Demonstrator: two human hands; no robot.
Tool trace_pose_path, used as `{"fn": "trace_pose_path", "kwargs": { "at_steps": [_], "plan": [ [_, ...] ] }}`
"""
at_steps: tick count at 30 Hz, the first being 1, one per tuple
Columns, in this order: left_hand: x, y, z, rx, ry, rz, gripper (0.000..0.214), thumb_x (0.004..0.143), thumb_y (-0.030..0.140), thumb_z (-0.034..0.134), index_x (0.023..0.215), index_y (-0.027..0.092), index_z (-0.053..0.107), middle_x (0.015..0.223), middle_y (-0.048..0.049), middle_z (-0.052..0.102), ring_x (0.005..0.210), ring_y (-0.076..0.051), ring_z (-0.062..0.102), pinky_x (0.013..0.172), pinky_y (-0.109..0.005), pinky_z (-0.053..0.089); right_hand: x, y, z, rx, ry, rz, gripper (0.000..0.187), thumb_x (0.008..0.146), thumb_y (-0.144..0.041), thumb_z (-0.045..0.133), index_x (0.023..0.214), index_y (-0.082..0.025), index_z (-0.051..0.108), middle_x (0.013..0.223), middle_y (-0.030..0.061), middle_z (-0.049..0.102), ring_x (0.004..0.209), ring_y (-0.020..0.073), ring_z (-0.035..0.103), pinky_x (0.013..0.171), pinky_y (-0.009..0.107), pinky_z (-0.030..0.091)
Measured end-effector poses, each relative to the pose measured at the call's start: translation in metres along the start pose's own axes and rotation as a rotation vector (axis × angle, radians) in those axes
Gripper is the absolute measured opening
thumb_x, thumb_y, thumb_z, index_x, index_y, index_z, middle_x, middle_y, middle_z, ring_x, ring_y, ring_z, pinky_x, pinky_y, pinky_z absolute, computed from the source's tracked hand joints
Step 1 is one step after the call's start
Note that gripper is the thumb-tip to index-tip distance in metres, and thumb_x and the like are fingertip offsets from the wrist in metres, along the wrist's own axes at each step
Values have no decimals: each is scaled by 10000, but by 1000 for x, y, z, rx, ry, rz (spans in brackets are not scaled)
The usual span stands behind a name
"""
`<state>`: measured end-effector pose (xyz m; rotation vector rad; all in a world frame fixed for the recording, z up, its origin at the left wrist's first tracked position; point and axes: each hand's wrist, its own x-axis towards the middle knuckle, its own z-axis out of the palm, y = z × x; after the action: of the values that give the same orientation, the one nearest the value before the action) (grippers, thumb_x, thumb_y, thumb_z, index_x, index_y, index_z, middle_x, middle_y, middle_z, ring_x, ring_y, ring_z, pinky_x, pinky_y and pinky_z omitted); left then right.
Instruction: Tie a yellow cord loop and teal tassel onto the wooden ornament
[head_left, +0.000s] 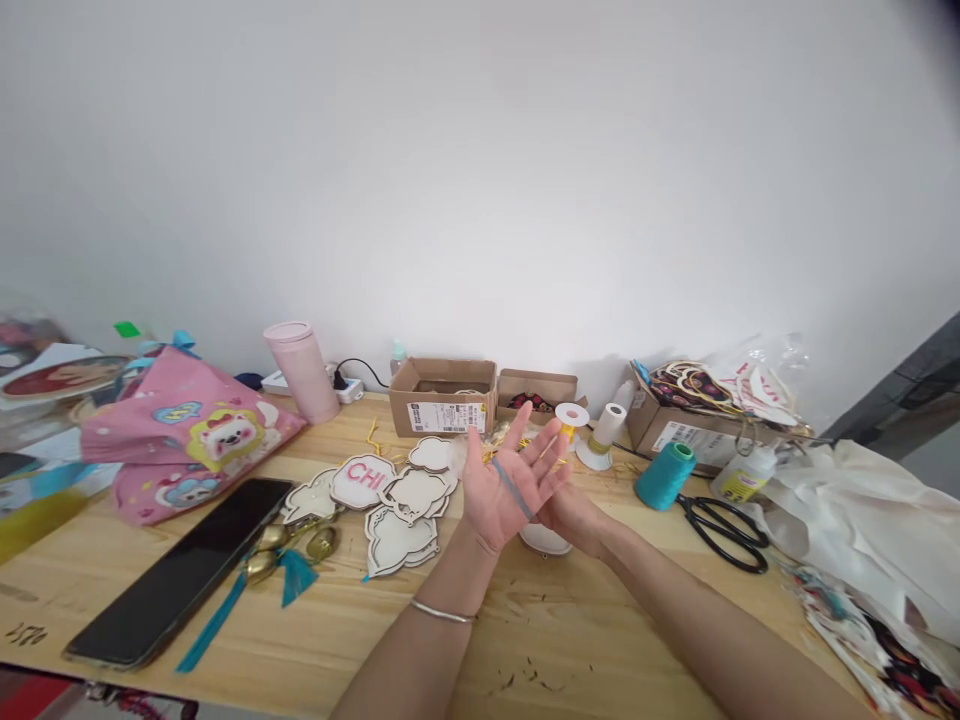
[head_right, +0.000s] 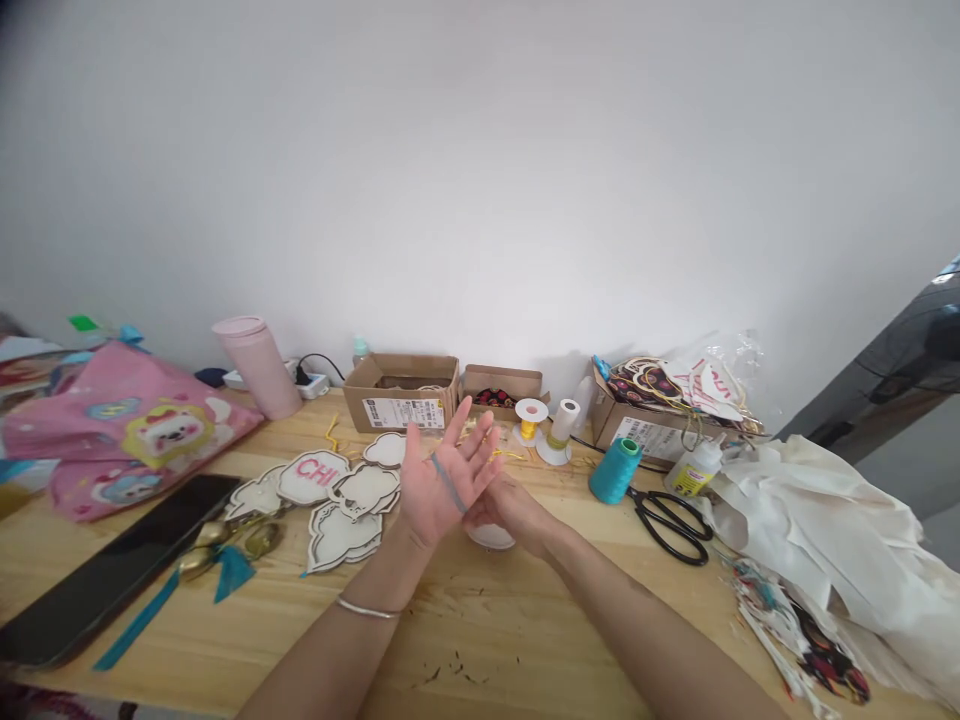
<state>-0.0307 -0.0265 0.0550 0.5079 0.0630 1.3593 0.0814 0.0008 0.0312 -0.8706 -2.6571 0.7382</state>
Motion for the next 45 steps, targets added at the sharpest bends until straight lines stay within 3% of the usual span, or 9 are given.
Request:
{"fn": "trace_pose_path", "kwargs": {
  "at_steps": [4, 11, 18, 22, 26, 34, 37, 40, 45],
  "plan": [
    [5, 1, 4, -63, 113, 93, 701, 732, 690, 200, 1276, 277, 357, 1321, -84, 395, 1238, -248, 322, 971, -447, 273, -42, 21, -6, 185, -109, 46, 534, 914, -382, 112, 870, -148, 590, 651, 28, 577, 566, 111, 507, 506, 207, 376],
    [8, -9, -5, -52, 139, -16, 687, 740, 669, 263, 1270, 245, 369, 1298, -134, 414, 1198, -267, 373, 919, -464, 320, -84, -13, -42, -331, 53, -82, 353, 895, -281, 280, 869, -196, 621, 682, 38, 573, 572, 110, 478, 495, 221, 277],
    [3, -32, -17, 64, 2, -344, 833, 684, 740, 159, 1195, 157, 463, 1224, -167, 489, 1169, -299, 395, 918, -463, 304, -44, -30, -80, -600, 163, -131, 256, 850, -261, 406, 762, -231, 644, 687, 5, 559, 559, 88, 423, 459, 238, 150],
    [0, -35, -21, 187, -107, -444, 864, 690, 738, 130, 1135, 101, 508, 1223, -191, 484, 1190, -305, 362, 930, -452, 285, -13, -13, -86, -468, 148, -170, 175, 812, -264, 500, 797, -234, 672, 721, 1, 597, 596, 86, 457, 477, 217, 183],
    [0, -28, -23, 284, -204, -583, 582, 840, 509, 219, 1197, 118, 459, 1275, -168, 444, 1218, -266, 346, 950, -411, 259, 0, 2, -84, -305, 130, -178, 163, 798, -276, 531, 816, -214, 680, 734, 1, 629, 613, 81, 488, 511, 190, 258],
    [0, -8, -20, 401, -207, -823, 430, 822, 264, 288, 1152, 121, 523, 1185, -120, 546, 1130, -214, 460, 946, -387, 267, 5, 33, -73, 97, -31, -154, 264, 813, -301, 470, 757, -138, 669, 670, 20, 623, 587, 101, 493, 513, 193, 329],
    [-4, 1, -25, 299, -301, -780, 459, 777, 335, 309, 1028, 87, 603, 1040, -164, 620, 1011, -279, 541, 904, -456, 292, 10, 35, -63, 186, -54, -189, 280, 826, -292, 428, 787, -131, 654, 653, 8, 591, 562, 88, 457, 486, 188, 314],
    [-6, 7, -31, 184, -225, -562, 468, 776, 364, 273, 949, 125, 636, 970, -166, 643, 887, -281, 596, 854, -480, 318, 16, 39, -48, 52, -80, -207, 241, 800, -222, 432, 694, -135, 630, 570, -18, 520, 515, 70, 403, 461, 181, 281],
    [-4, 14, -32, 154, -86, -364, 466, 801, 312, 235, 1131, 172, 533, 1219, -168, 501, 1142, -295, 442, 936, -493, 224, 14, 61, -58, -199, -7, -178, 201, 751, -235, 506, 597, -146, 599, 529, -5, 503, 491, 76, 398, 447, 194, 254]
  ]
}}
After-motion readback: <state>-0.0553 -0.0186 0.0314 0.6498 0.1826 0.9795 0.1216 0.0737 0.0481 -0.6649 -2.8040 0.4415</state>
